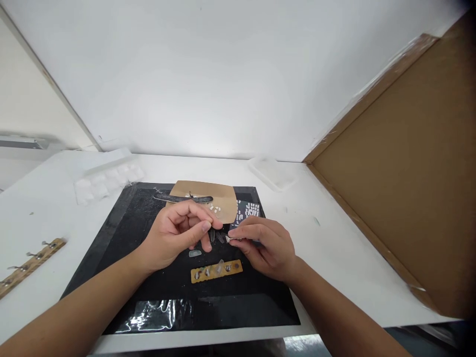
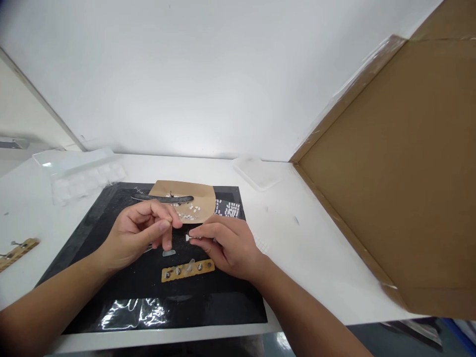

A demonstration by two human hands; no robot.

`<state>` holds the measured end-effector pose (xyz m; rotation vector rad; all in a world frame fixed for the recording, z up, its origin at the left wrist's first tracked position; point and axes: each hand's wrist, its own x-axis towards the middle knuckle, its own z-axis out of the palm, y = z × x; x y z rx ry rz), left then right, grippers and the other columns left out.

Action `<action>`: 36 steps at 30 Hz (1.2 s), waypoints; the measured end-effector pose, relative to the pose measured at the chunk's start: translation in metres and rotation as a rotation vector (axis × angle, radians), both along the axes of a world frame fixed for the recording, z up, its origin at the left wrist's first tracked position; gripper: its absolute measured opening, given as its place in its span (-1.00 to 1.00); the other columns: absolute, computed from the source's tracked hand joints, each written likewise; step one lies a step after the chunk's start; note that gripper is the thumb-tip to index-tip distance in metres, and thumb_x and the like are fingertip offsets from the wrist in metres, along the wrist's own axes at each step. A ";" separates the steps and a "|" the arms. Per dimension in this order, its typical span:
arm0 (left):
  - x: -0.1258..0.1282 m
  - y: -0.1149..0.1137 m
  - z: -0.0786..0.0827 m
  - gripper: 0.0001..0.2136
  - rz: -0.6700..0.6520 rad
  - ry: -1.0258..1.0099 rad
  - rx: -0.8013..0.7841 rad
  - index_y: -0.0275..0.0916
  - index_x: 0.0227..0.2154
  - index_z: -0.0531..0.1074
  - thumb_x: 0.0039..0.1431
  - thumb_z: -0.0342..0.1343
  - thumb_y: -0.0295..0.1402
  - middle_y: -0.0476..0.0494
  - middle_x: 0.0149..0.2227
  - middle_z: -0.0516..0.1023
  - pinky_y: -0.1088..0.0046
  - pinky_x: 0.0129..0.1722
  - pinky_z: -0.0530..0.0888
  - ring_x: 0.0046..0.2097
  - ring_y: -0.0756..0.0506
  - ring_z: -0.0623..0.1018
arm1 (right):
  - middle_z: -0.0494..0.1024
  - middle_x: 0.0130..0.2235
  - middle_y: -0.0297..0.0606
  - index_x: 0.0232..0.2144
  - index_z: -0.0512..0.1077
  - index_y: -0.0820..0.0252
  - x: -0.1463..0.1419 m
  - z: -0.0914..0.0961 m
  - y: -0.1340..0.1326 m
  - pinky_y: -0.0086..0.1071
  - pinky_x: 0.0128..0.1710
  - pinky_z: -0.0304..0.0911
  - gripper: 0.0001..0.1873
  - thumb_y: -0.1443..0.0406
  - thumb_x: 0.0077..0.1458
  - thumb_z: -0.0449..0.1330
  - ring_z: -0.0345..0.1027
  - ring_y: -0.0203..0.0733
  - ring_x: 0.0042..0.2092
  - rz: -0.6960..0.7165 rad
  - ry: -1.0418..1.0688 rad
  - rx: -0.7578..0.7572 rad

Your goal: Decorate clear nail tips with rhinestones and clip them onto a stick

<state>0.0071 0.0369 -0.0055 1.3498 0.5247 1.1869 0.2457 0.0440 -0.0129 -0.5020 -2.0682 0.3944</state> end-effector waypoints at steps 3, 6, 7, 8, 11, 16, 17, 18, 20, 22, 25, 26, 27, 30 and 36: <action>0.004 -0.001 0.003 -0.95 0.016 0.018 0.009 -0.32 -0.27 0.59 0.26 0.27 -0.55 -0.17 -0.19 0.68 0.69 -0.49 0.55 -0.43 0.08 0.65 | 0.60 -0.30 -0.33 -0.06 0.48 0.08 0.000 -0.001 0.001 -0.42 -0.37 0.39 -0.75 0.42 0.23 0.31 0.48 -0.28 -0.32 -0.020 0.008 -0.028; 0.007 0.000 0.004 -0.95 0.054 0.028 0.023 -0.32 -0.34 0.60 0.19 0.32 -0.56 -0.18 -0.23 0.70 0.61 -0.40 0.64 -0.38 0.04 0.67 | 0.58 -0.31 -0.34 -0.07 0.48 0.07 0.000 -0.002 0.001 -0.43 -0.41 0.35 -0.77 0.41 0.24 0.30 0.45 -0.30 -0.35 -0.047 0.014 -0.068; 0.007 0.000 0.003 -0.94 0.071 0.035 0.029 -0.32 -0.36 0.59 0.17 0.34 -0.56 -0.18 -0.24 0.71 0.58 -0.39 0.65 -0.37 0.02 0.67 | 0.57 -0.31 -0.34 -0.07 0.48 0.06 0.001 -0.002 0.001 -0.43 -0.42 0.34 -0.78 0.41 0.25 0.29 0.43 -0.30 -0.37 -0.052 0.016 -0.080; 0.007 0.000 0.003 -0.92 0.092 0.049 0.037 -0.32 -0.38 0.58 0.15 0.36 -0.55 -0.18 -0.25 0.71 0.56 -0.39 0.66 -0.38 0.02 0.67 | 0.57 -0.32 -0.35 -0.08 0.48 0.06 0.001 -0.002 0.001 -0.43 -0.43 0.33 -0.79 0.40 0.26 0.29 0.42 -0.31 -0.39 -0.056 0.019 -0.091; 0.005 0.001 0.001 -0.81 0.193 0.128 0.078 -0.30 -0.45 0.49 0.07 0.43 -0.51 -0.11 -0.36 0.69 0.58 -0.47 0.60 -0.47 0.02 0.64 | 0.56 -0.32 -0.36 -0.07 0.48 0.07 0.001 -0.001 0.000 -0.44 -0.43 0.32 -0.79 0.40 0.27 0.27 0.41 -0.33 -0.40 -0.062 0.017 -0.110; 0.002 -0.001 0.000 -0.70 0.375 0.368 0.240 -0.25 -0.51 0.39 0.05 0.46 -0.37 0.05 -0.54 0.50 0.61 -0.52 0.48 -0.47 0.04 0.58 | 0.57 -0.31 -0.35 -0.08 0.49 0.08 0.001 -0.002 0.001 -0.45 -0.43 0.33 -0.79 0.41 0.26 0.28 0.42 -0.33 -0.40 -0.058 0.015 -0.106; 0.001 0.000 -0.001 -0.71 0.408 0.430 0.293 -0.25 -0.49 0.39 0.07 0.45 -0.35 0.07 -0.54 0.50 0.62 -0.54 0.45 -0.51 0.07 0.53 | 0.57 -0.31 -0.35 -0.08 0.49 0.08 0.001 -0.003 0.002 -0.44 -0.43 0.33 -0.79 0.41 0.26 0.28 0.42 -0.33 -0.40 -0.059 0.017 -0.106; 0.000 0.000 -0.002 -0.72 0.448 0.493 0.352 -0.24 -0.46 0.40 0.09 0.44 -0.34 0.08 -0.53 0.51 0.62 -0.55 0.43 -0.54 0.09 0.49 | 0.57 -0.31 -0.35 -0.08 0.49 0.08 0.002 -0.003 0.002 -0.44 -0.43 0.34 -0.79 0.41 0.26 0.28 0.42 -0.33 -0.40 -0.061 0.018 -0.106; -0.004 0.003 -0.005 -0.76 0.547 0.618 0.505 -0.23 -0.39 0.41 0.14 0.40 -0.33 0.09 -0.52 0.54 0.62 -0.54 0.41 -0.55 0.11 0.46 | 0.56 -0.31 -0.35 -0.08 0.49 0.08 0.002 -0.004 0.003 -0.44 -0.43 0.34 -0.79 0.42 0.25 0.28 0.41 -0.34 -0.41 -0.069 0.014 -0.105; -0.009 0.007 -0.008 -0.83 0.646 0.737 0.690 -0.22 -0.33 0.45 0.20 0.35 -0.36 0.10 -0.50 0.58 0.62 -0.49 0.42 -0.52 0.10 0.50 | 0.56 -0.31 -0.35 -0.08 0.49 0.08 0.002 -0.005 0.003 -0.44 -0.42 0.34 -0.79 0.42 0.26 0.28 0.42 -0.34 -0.41 -0.072 0.008 -0.104; -0.015 0.013 -0.010 -0.93 0.721 0.856 0.829 -0.17 -0.22 0.53 0.28 0.30 -0.38 0.07 -0.36 0.69 0.60 -0.42 0.45 -0.47 0.09 0.55 | 0.57 -0.31 -0.35 -0.08 0.48 0.08 0.002 -0.005 0.003 -0.43 -0.42 0.35 -0.80 0.41 0.27 0.27 0.42 -0.34 -0.41 -0.073 -0.002 -0.098; -0.016 0.015 -0.011 -0.92 0.743 0.874 0.822 -0.15 -0.17 0.55 0.29 0.29 -0.37 0.08 -0.33 0.70 0.60 -0.43 0.44 -0.47 0.10 0.55 | 0.57 -0.31 -0.35 -0.08 0.48 0.08 0.001 -0.005 0.004 -0.43 -0.42 0.35 -0.80 0.41 0.27 0.27 0.41 -0.34 -0.41 -0.075 -0.005 -0.095; -0.017 0.016 -0.011 -0.90 0.766 0.885 0.804 -0.13 -0.14 0.56 0.30 0.28 -0.35 0.09 -0.33 0.71 0.60 -0.44 0.43 -0.48 0.10 0.55 | 0.57 -0.30 -0.35 -0.08 0.47 0.08 0.001 -0.005 0.004 -0.44 -0.42 0.34 -0.81 0.41 0.27 0.26 0.41 -0.34 -0.41 -0.079 -0.009 -0.091; -0.019 0.020 -0.012 -0.88 0.809 0.902 0.762 -0.11 -0.09 0.58 0.34 0.24 -0.34 0.09 -0.29 0.72 0.58 -0.44 0.42 -0.46 0.09 0.58 | 0.58 -0.30 -0.36 -0.09 0.47 0.08 0.000 -0.005 0.004 -0.46 -0.42 0.33 -0.82 0.40 0.28 0.26 0.41 -0.35 -0.41 -0.098 -0.022 -0.080; -0.023 0.023 -0.012 -0.91 0.860 0.929 0.696 -0.14 -0.19 0.61 0.32 0.27 -0.29 0.09 -0.37 0.68 0.54 -0.46 0.38 -0.51 0.09 0.51 | 0.55 -0.37 -0.40 -0.10 0.46 0.09 0.000 -0.006 0.004 -0.46 -0.44 0.30 -0.87 0.35 0.31 0.25 0.37 -0.36 -0.45 -0.159 -0.052 -0.090</action>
